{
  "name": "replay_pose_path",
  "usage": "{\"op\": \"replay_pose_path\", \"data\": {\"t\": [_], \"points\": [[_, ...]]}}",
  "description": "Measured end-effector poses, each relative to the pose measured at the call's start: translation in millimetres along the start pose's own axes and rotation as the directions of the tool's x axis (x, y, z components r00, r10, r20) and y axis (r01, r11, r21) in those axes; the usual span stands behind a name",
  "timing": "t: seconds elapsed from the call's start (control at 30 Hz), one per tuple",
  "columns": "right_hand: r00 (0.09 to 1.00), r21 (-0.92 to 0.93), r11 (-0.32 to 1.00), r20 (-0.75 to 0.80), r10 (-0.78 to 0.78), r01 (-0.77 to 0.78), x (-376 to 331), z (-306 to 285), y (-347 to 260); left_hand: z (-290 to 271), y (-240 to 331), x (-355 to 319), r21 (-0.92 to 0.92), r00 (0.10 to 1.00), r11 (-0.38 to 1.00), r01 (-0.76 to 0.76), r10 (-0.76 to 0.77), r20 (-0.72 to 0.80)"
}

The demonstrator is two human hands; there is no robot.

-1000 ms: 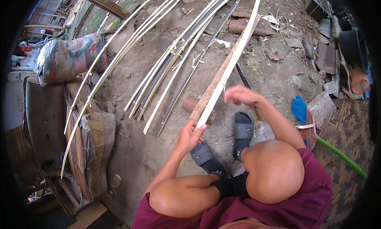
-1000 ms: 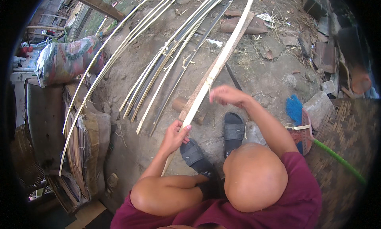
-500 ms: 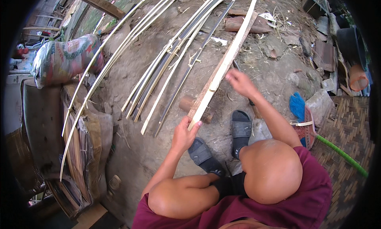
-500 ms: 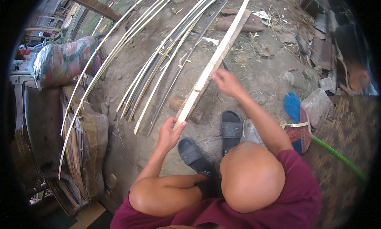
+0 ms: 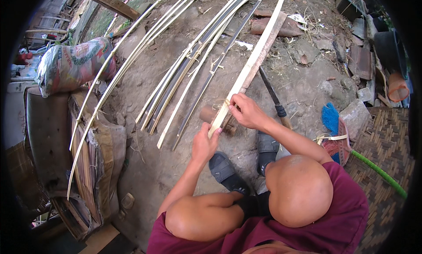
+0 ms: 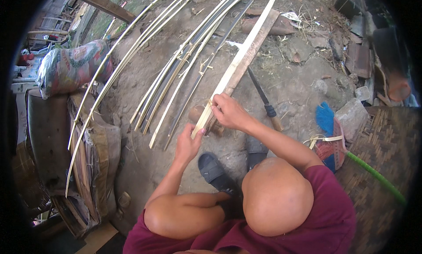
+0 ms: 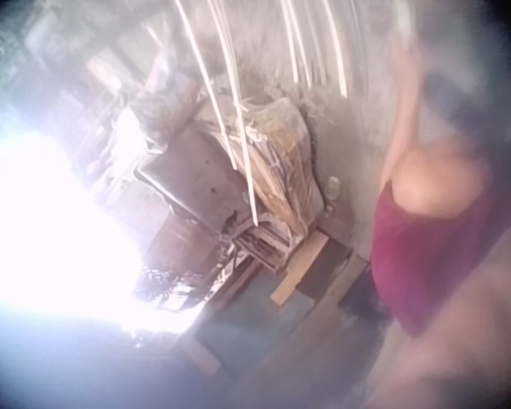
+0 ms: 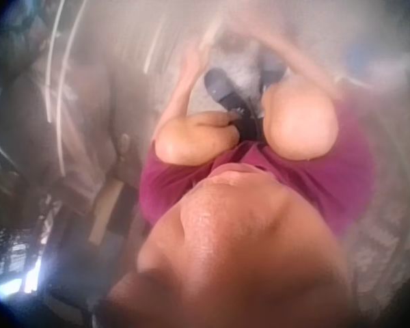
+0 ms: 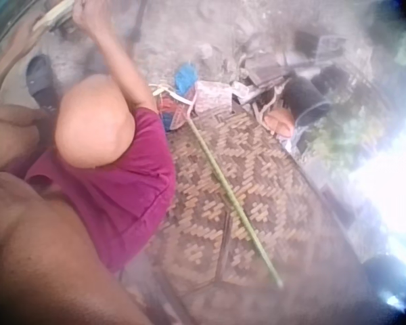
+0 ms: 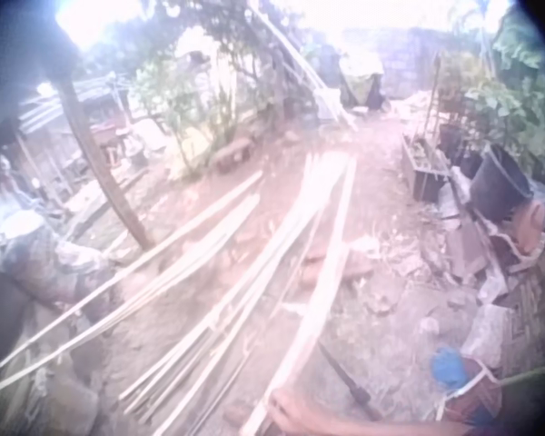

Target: The person sits on the ground and uses a knife to split long bamboo strips into thinner pieces. They repeatedly position the strips, split them with the knife, and place the finished pieces aside.

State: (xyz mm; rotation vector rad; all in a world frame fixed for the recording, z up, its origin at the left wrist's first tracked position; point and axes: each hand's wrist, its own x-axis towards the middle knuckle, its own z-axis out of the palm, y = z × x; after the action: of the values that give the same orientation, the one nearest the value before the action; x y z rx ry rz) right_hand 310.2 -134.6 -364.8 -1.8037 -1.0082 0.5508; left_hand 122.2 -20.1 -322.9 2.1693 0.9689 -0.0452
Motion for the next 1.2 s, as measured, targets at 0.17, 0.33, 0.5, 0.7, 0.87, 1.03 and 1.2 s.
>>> {"op": "replay_pose_path", "data": {"t": [0.17, 0.33, 0.5, 0.7, 0.87, 1.03, 1.2], "points": [[0.982, 0.083, 0.988, -0.13, 0.14, -0.13, 11, -27, 24, -26, 13, 17, -0.016, 0.999, 0.999, 0.047, -0.047, -0.015], [0.995, 0.088, 0.994, -0.069, 0.078, -0.071, 1, -10, 11, -12, -14, 23, -0.06, 1.0, 0.998, -0.005, 0.006, 0.022], [0.987, 0.21, 0.974, -0.116, 0.114, -0.088, 4, 13, 19, -1, -9, 19, -0.106, 0.999, 0.993, -0.05, 0.051, 0.012], [0.998, -0.215, 0.977, -0.058, -0.024, 0.011, 7, -1, 12, -1, -1, 20, -0.005, 0.989, 0.993, -0.122, 0.121, -0.085], [0.931, 0.569, 0.737, 0.244, 0.272, -0.364, -8, -19, -36, -3, -21, 45, 0.177, 0.984, 0.979, -0.096, 0.12, -0.128], [0.923, 0.907, 0.391, -0.276, 0.269, 0.157, -2, -125, -19, -10, -54, 76, 0.261, 0.971, 0.946, -0.194, 0.223, -0.088], [0.429, 0.788, 0.407, -0.6, 0.675, 0.462, -33, -216, 102, -13, -104, 119, 0.198, 0.962, 0.963, -0.183, 0.217, -0.164]]}}
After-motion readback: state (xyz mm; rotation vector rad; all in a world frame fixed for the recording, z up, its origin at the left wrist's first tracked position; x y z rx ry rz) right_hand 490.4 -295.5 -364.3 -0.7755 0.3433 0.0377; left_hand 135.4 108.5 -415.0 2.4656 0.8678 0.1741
